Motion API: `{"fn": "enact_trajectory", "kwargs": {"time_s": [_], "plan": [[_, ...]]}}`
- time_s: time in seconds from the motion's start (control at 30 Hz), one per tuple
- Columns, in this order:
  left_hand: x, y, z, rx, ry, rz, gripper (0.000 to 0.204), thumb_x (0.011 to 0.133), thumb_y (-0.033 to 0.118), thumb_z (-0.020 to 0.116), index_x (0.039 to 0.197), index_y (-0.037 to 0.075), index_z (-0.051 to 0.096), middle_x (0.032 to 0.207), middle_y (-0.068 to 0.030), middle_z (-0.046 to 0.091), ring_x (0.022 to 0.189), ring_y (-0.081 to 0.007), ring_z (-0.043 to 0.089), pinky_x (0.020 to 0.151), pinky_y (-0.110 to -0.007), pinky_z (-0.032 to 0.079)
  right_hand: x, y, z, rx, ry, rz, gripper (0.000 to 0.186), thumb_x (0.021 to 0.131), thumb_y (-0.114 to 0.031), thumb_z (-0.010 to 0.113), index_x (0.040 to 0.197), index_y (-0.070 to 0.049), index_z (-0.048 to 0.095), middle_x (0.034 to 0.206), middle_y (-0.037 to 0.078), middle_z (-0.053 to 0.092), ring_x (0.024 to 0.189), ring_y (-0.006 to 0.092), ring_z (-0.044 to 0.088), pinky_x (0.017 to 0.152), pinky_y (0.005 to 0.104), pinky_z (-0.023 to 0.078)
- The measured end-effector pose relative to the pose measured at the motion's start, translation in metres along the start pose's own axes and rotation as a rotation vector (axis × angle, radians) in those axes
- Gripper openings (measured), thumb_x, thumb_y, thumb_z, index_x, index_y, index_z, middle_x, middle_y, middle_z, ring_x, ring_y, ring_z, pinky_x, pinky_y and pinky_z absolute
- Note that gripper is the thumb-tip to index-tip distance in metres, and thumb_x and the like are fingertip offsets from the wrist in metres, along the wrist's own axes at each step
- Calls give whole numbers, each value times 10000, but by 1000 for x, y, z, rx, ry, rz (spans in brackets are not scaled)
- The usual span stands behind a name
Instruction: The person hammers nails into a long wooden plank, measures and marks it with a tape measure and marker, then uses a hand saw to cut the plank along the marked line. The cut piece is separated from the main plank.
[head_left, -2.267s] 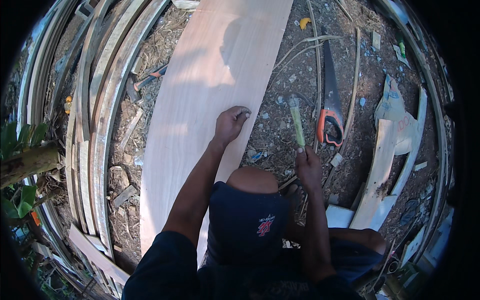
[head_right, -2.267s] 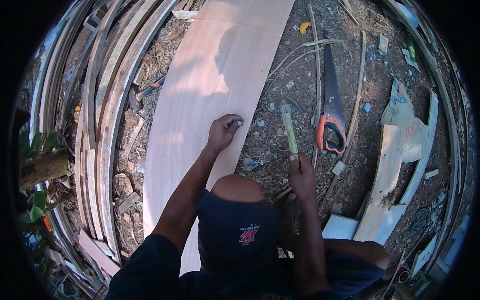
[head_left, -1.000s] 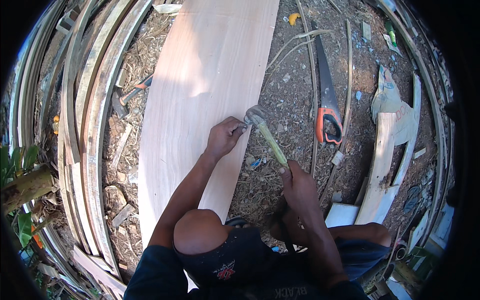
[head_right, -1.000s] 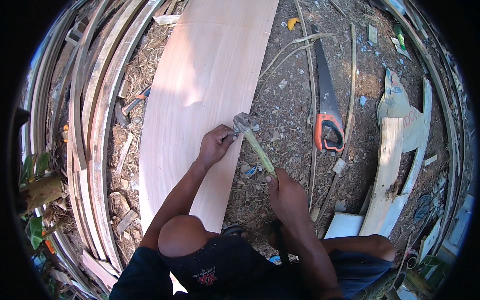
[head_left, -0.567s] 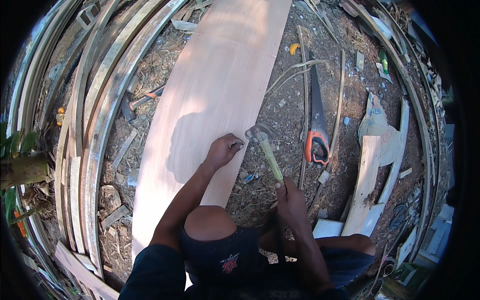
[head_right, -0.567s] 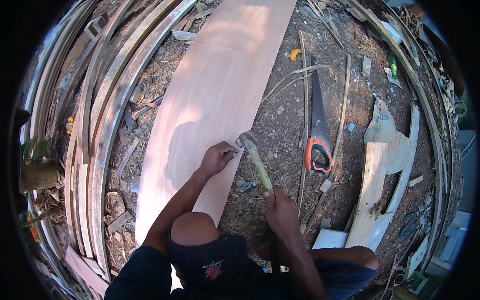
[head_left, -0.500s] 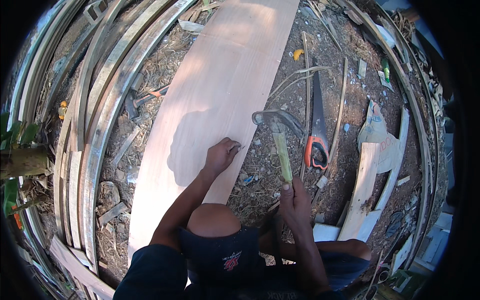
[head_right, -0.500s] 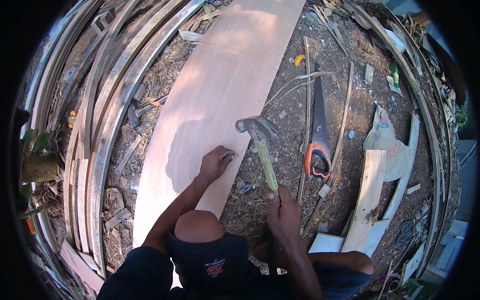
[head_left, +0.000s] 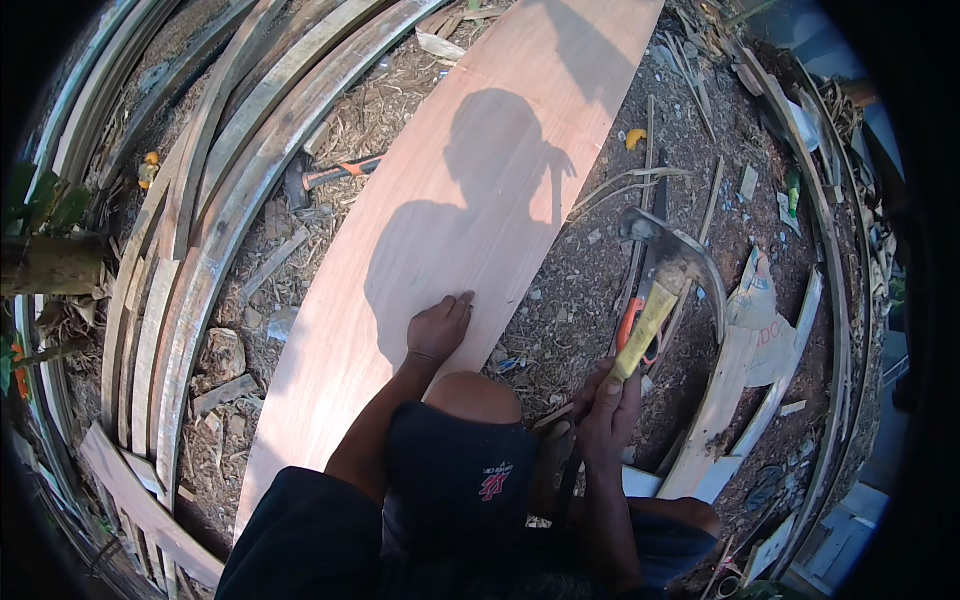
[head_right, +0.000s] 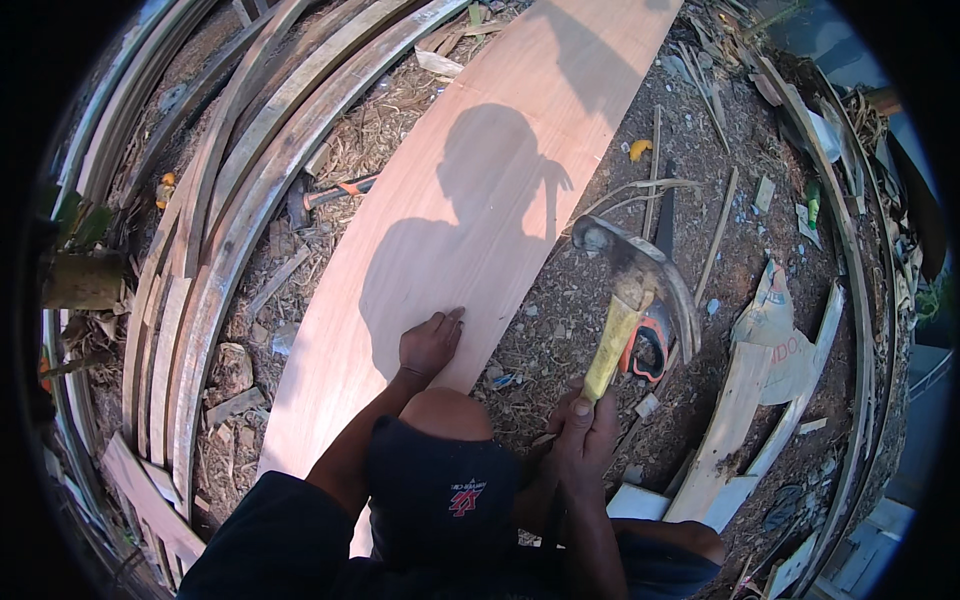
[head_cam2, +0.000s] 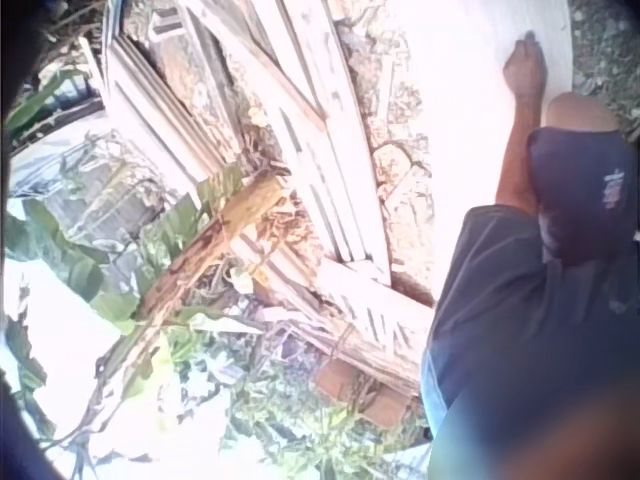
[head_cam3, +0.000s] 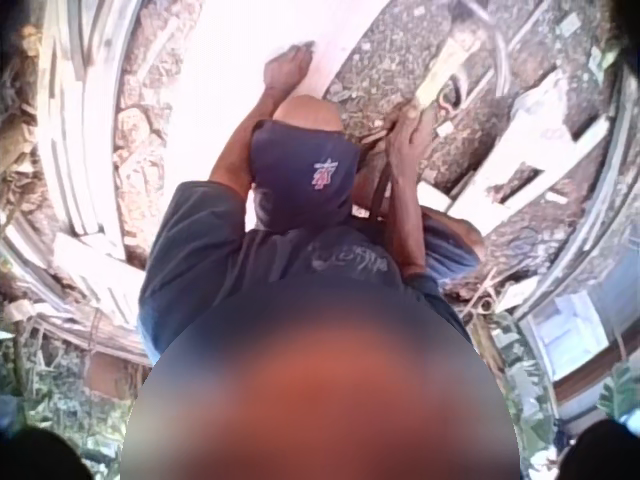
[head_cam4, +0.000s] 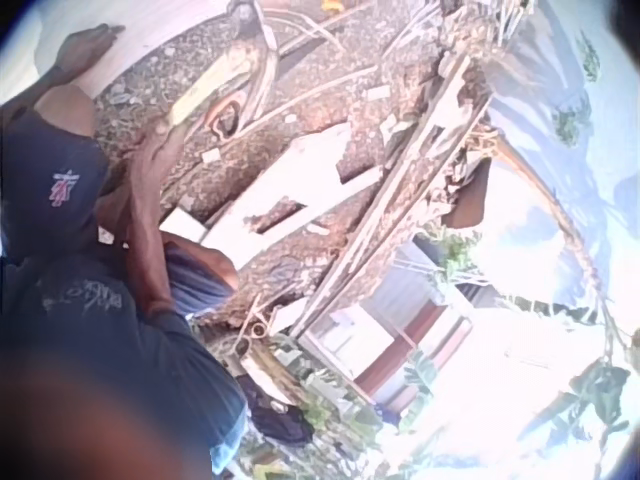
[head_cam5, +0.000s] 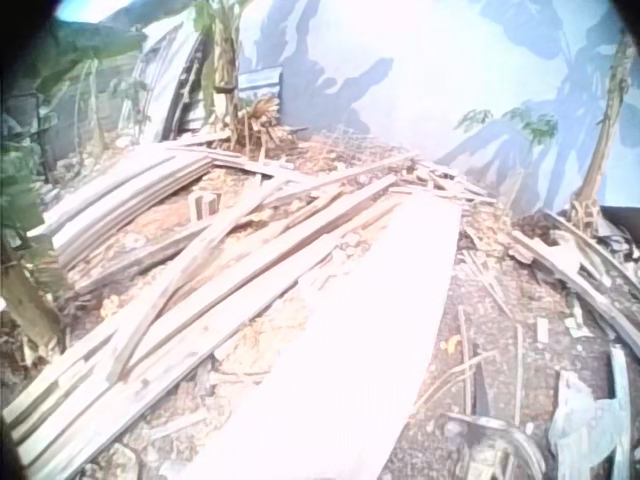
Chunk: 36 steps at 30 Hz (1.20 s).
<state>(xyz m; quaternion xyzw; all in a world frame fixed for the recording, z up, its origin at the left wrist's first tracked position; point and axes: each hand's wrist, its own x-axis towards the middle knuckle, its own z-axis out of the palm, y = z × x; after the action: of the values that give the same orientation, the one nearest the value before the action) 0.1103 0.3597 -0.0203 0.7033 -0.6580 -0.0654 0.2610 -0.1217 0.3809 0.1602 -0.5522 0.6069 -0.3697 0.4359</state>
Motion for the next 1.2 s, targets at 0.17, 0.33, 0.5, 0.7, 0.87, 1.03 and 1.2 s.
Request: {"fn": "enact_trajectory", "kwargs": {"time_s": [0.17,0.33,0.5,0.7,0.87,1.03,1.2], "plan": [[0,-1,1,-9,11,1,236,912,265,621,1128,186,674,784,-4,604,546,-194,614,482,-336,516,-2,19,19,-477,-102,-92,342,1034,-362,462,1096,-28,501,649,13,530,581,127,546,480,282,403],[-1,-3,5,-8,-1,9,225,913,256,623,1125,193,670,791,-3,614,544,-207,617,486,-340,517,-8,22,4,-486,-192,188,381,1024,-411,464,1136,-48,475,629,0,472,551,132,491,521,286,433],[-1,-2,6,-18,30,2,208,914,248,625,1110,193,671,794,0,615,547,-204,619,490,-340,518,-12,14,14,272,169,-236,379,1021,-413,474,1112,-44,472,753,20,473,589,139,496,531,270,426],[2,-2,3,9,4,21,206,897,244,627,1086,181,678,767,10,598,589,-155,623,500,-322,528,0,6,33,-762,-320,340,300,1012,-326,505,979,-28,517,642,204,544,558,304,592,545,421,457],[-1,-5,7,-23,-21,-4,218,928,252,602,1133,194,651,806,-5,619,545,-204,622,488,-344,522,-4,1,18,18,-37,-83,391,1015,-424,488,1015,-34,525,653,71,573,578,184,579,515,354,446],[-1,-5,7,-40,18,10,214,920,247,605,1119,191,658,797,-1,613,567,-190,625,492,-340,525,-4,20,33,-421,-104,-54,426,1012,-422,490,1106,-8,457,698,202,606,647,339,633,564,427,472],[0,-4,4,-21,6,10,201,903,228,616,1089,176,672,789,10,607,603,-159,628,509,-333,534,0,28,16,-594,-187,105,309,1021,-320,484,1080,-17,479,653,142,548,566,236,563,543,429,439]]}}
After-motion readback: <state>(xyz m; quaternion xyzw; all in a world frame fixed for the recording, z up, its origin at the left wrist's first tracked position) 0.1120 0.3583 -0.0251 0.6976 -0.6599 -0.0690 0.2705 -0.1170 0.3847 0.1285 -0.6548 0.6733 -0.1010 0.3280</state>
